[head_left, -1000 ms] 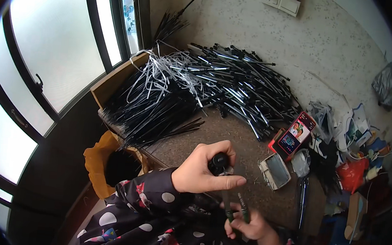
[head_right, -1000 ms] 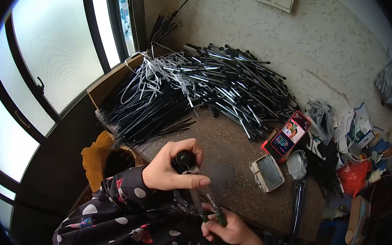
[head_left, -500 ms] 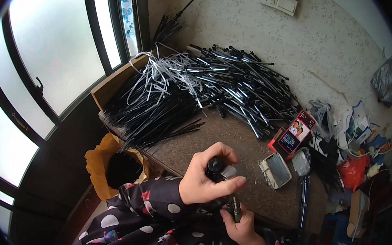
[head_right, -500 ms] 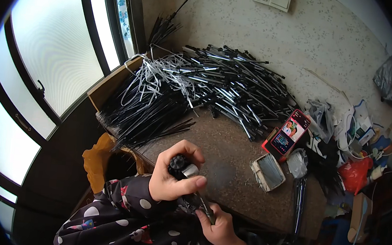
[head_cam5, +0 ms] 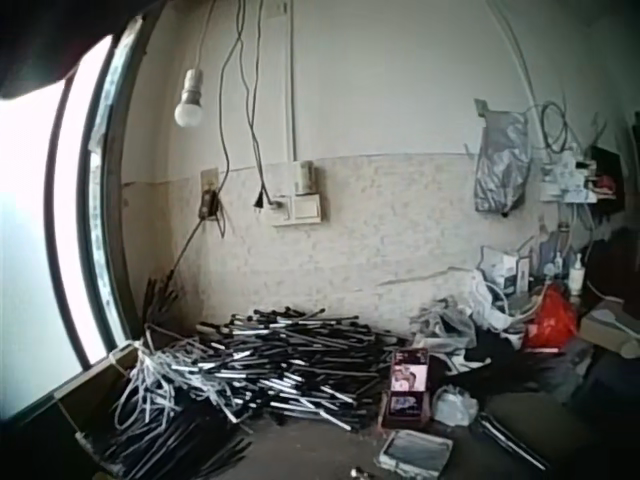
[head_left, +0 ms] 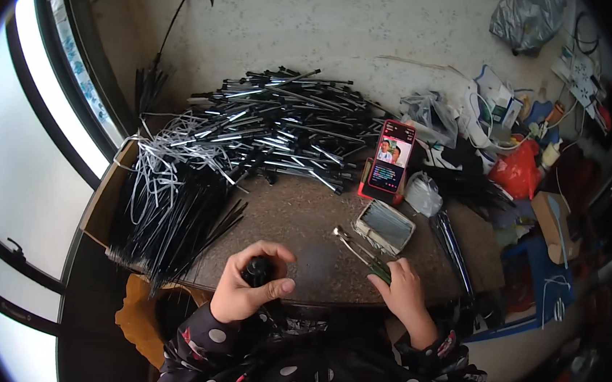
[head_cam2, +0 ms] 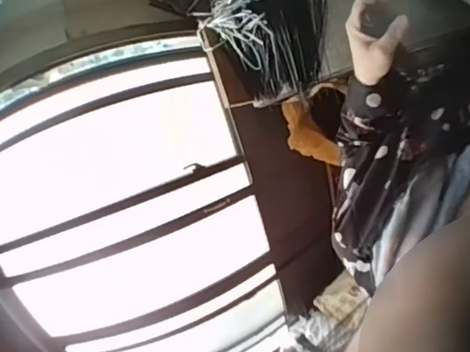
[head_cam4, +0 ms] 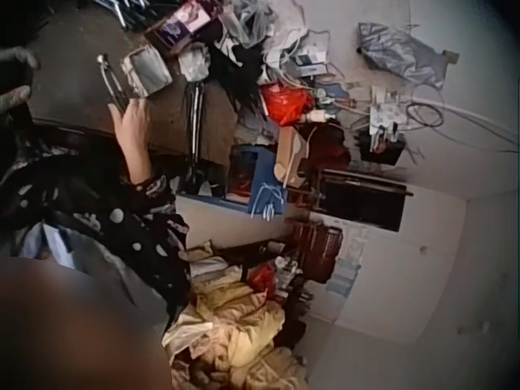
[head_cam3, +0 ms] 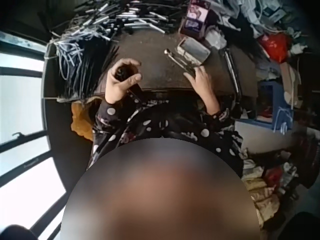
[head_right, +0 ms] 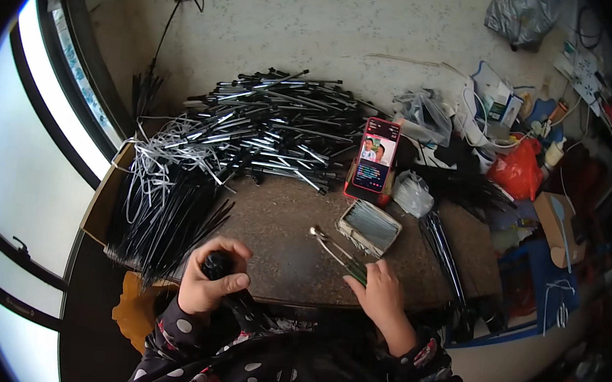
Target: Assembling black umbrella ribs into a central hub component using pliers and securing them with bands.
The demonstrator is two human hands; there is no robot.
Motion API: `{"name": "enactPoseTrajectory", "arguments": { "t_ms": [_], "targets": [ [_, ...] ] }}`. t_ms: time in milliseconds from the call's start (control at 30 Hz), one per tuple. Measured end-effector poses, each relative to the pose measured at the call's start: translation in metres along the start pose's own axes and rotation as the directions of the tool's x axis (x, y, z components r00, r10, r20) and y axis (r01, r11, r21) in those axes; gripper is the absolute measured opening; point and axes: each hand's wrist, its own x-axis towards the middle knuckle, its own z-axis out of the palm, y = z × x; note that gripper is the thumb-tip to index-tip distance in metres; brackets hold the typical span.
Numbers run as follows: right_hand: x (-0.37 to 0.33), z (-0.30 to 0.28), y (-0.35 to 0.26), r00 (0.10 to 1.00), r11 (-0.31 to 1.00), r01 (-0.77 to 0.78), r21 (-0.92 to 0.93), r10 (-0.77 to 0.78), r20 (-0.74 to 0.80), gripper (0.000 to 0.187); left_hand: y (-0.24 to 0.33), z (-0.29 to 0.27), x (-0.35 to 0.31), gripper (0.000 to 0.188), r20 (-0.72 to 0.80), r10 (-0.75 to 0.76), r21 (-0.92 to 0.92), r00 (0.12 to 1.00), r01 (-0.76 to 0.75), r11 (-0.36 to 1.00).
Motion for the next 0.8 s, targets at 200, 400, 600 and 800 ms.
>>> {"name": "enactPoseTrajectory", "arguments": {
  "t_ms": [200, 400, 600, 800],
  "targets": [
    [-0.023, 0.031, 0.043, 0.991, 0.965, -0.130, -0.226, 0.122, -0.050, 0.043, -0.015, -0.018, 0.011, 0.049, 0.127, -0.017, 0.024, 0.992, 0.014, 1.000],
    [-0.021, 0.038, 0.025, 0.994, 0.971, 0.000, -0.240, -0.026, -0.105, 0.045, 0.009, -0.041, 0.027, 0.046, -0.308, 0.389, -0.519, 0.868, -0.496, 0.696],
    [0.009, 0.031, -0.051, 0.979, 0.892, 0.200, 0.406, -0.167, -0.116, 0.041, -0.018, -0.004, 0.043, 0.043, -0.438, 0.499, -0.552, 0.748, -0.662, 0.507],
    [0.054, -0.035, -0.059, 0.946, 0.805, 0.323, 0.498, -0.264, -0.188, 0.030, -0.015, -0.041, 0.039, 0.042, 0.560, 0.579, -0.559, 0.593, -0.245, 0.792]
  ]
}}
